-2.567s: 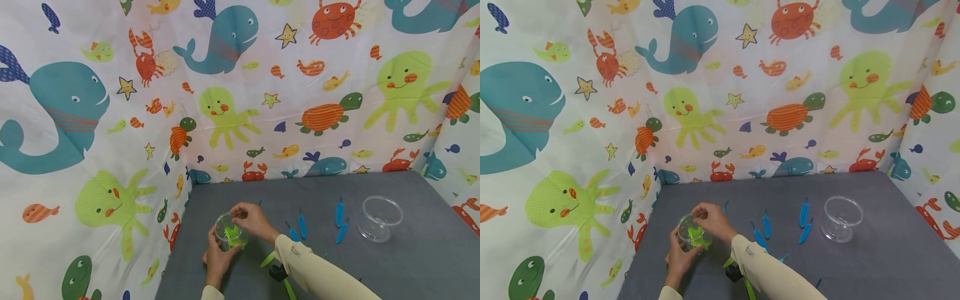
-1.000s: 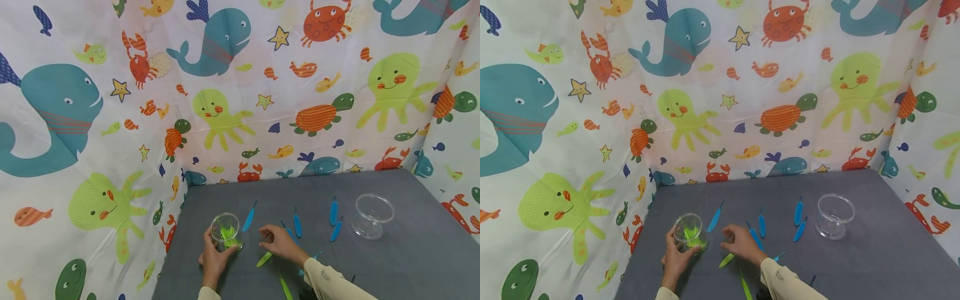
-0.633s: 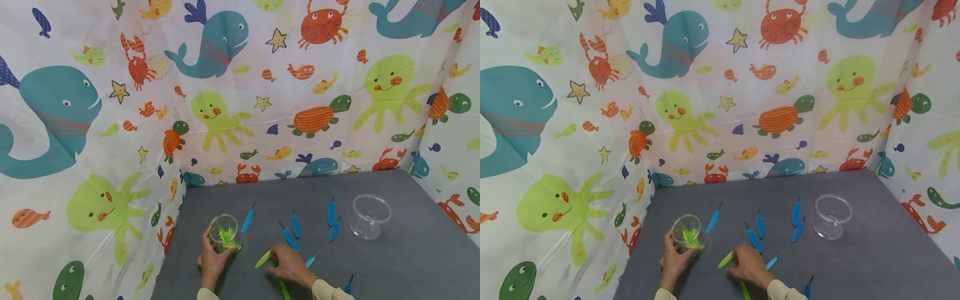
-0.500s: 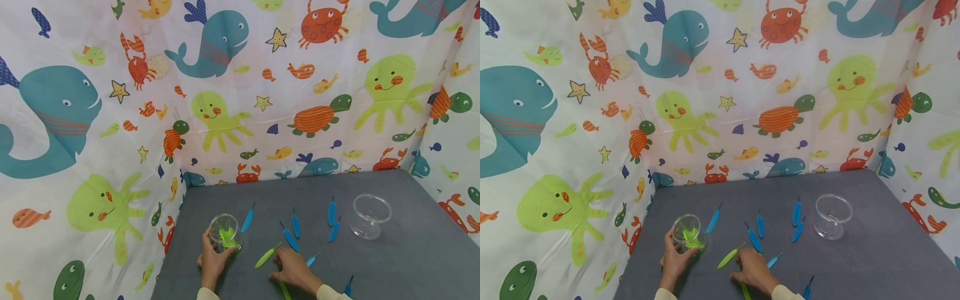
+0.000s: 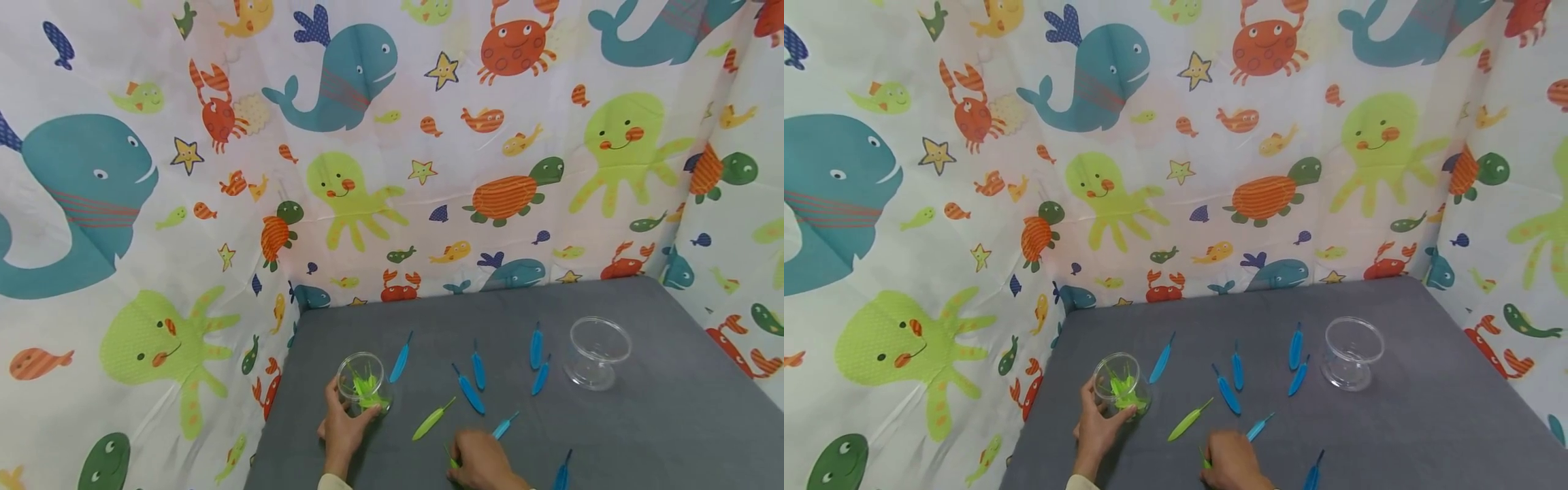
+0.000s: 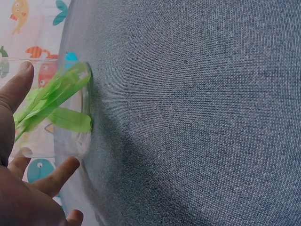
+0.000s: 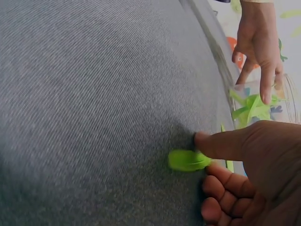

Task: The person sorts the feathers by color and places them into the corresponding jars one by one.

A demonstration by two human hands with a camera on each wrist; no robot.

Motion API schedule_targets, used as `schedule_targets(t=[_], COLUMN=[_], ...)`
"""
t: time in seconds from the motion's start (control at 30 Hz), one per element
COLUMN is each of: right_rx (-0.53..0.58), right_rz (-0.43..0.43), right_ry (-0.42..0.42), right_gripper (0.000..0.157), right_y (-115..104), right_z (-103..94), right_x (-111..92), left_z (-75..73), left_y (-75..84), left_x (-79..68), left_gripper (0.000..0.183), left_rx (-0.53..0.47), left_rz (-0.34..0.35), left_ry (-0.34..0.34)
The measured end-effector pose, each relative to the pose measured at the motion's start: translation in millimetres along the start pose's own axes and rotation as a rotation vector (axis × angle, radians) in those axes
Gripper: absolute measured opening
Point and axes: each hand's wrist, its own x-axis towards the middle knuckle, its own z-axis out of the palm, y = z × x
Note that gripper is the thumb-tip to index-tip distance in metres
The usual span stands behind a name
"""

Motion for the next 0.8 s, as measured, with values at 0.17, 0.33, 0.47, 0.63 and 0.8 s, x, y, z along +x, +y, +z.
schedule_targets(t=[0.17, 0.33, 0.47, 0.63, 0.8], right_rx=[0.058, 0.067, 0.091, 0.168, 0.283], right_rz=[0.048, 0.026, 0.008, -0.020, -0.104], right_ry=[-0.039, -0.023, -0.005, -0.025, -0.060], right_gripper=[0.028, 0.027, 0.029, 0.026, 0.009], right_y=[-4.1, -4.8, -3.0, 1.9, 7.6], right_z=[3.4, 4.8, 7.1, 5.1, -3.4], right_x=[-2.4, -4.2, -3.9, -0.5, 4.7], left_z=[0.7, -0.1, -0.4, -0.1, 0.8], left_y=[-0.7, 0.4, 0.0, -0.2, 0.8], left_x=[-1.4, -2.0, -1.3, -1.4, -1.8], left_gripper=[0.107, 0.109, 0.109, 0.109, 0.109], left_rx=[0.007, 0.003, 0.002, -0.005, -0.008], left_rz=[0.000, 0.004, -0.003, -0.001, -0.005], left_ry=[-0.002, 0.002, -0.004, -0.010, -0.017])
